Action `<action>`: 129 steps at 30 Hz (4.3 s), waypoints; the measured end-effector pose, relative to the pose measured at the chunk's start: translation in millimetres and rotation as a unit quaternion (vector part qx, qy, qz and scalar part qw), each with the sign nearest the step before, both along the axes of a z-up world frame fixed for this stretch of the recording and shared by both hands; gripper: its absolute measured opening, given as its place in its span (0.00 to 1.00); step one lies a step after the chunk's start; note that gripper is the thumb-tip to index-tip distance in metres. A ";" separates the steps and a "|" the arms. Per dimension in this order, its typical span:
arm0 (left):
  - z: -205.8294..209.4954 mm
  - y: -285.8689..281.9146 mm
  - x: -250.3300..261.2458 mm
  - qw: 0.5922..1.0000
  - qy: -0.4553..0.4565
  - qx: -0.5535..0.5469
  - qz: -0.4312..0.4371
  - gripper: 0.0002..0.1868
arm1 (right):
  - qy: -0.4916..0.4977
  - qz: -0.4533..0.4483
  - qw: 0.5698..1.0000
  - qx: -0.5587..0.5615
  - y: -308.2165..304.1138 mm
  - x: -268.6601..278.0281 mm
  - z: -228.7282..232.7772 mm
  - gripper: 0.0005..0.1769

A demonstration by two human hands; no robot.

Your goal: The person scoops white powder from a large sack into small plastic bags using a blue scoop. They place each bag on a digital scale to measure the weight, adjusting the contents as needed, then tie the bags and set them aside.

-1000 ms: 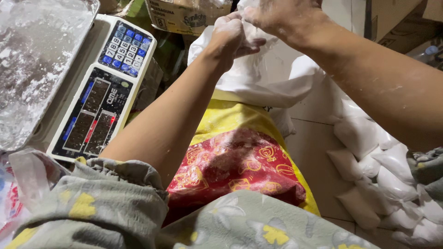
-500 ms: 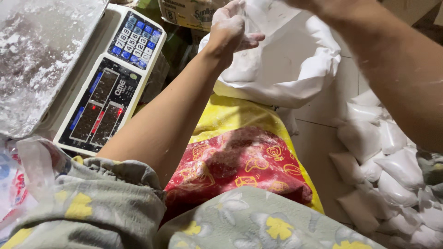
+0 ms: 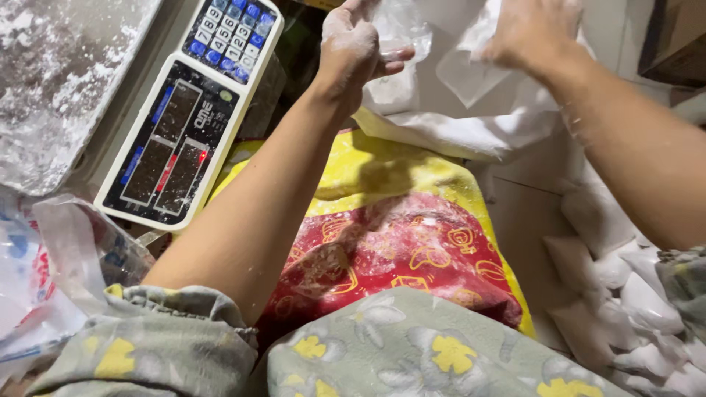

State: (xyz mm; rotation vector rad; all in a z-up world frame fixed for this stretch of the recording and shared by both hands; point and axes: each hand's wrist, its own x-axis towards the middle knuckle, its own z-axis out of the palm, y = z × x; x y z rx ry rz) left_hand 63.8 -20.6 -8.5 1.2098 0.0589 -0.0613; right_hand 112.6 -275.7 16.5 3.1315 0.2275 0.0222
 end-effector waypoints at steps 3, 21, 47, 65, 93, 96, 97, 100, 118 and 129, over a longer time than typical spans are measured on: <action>-2.8 1.4 -4.3 1.000 -0.025 -0.010 -0.013 0.37 | 0.011 0.006 1.000 -0.003 1.8 13.0 -58.3 0.64; -8.3 15.8 -19.6 0.997 -0.035 -0.062 -0.004 0.41 | -0.112 0.046 0.985 -0.122 -20.6 66.8 -224.5 0.60; -7.2 18.1 -33.1 0.997 -0.008 -0.081 0.010 0.41 | 0.206 -0.098 0.969 0.089 -20.9 65.1 -261.9 0.52; -11.4 23.9 -39.4 0.997 -0.026 -0.060 0.028 0.41 | 0.288 -0.156 0.884 0.334 -77.0 87.1 -138.2 0.34; 30.0 -2.4 -12.5 1.000 0.024 -0.005 -0.013 0.44 | 0.279 -0.152 0.798 0.513 -100.8 46.7 61.0 0.14; 42.7 -14.8 -4.8 1.000 0.018 0.021 -0.014 0.42 | 0.263 -0.100 0.800 0.530 -85.6 28.1 86.0 0.13; 47.4 -19.8 -1.4 1.000 0.012 0.017 -0.023 0.37 | 0.259 -0.079 0.800 0.535 -80.0 21.9 92.1 0.13; 59.7 -29.9 9.2 0.999 0.005 0.013 -0.040 0.32 | 0.240 -0.018 0.806 0.541 -55.3 9.5 107.8 0.14; 61.4 -46.3 4.7 0.998 0.023 0.000 -0.052 0.32 | -0.199 0.200 0.955 0.093 46.1 -30.8 109.0 0.28; 63.3 -45.8 2.0 0.998 0.022 -0.008 -0.050 0.33 | -0.227 0.277 0.919 0.164 39.8 -33.0 105.1 0.23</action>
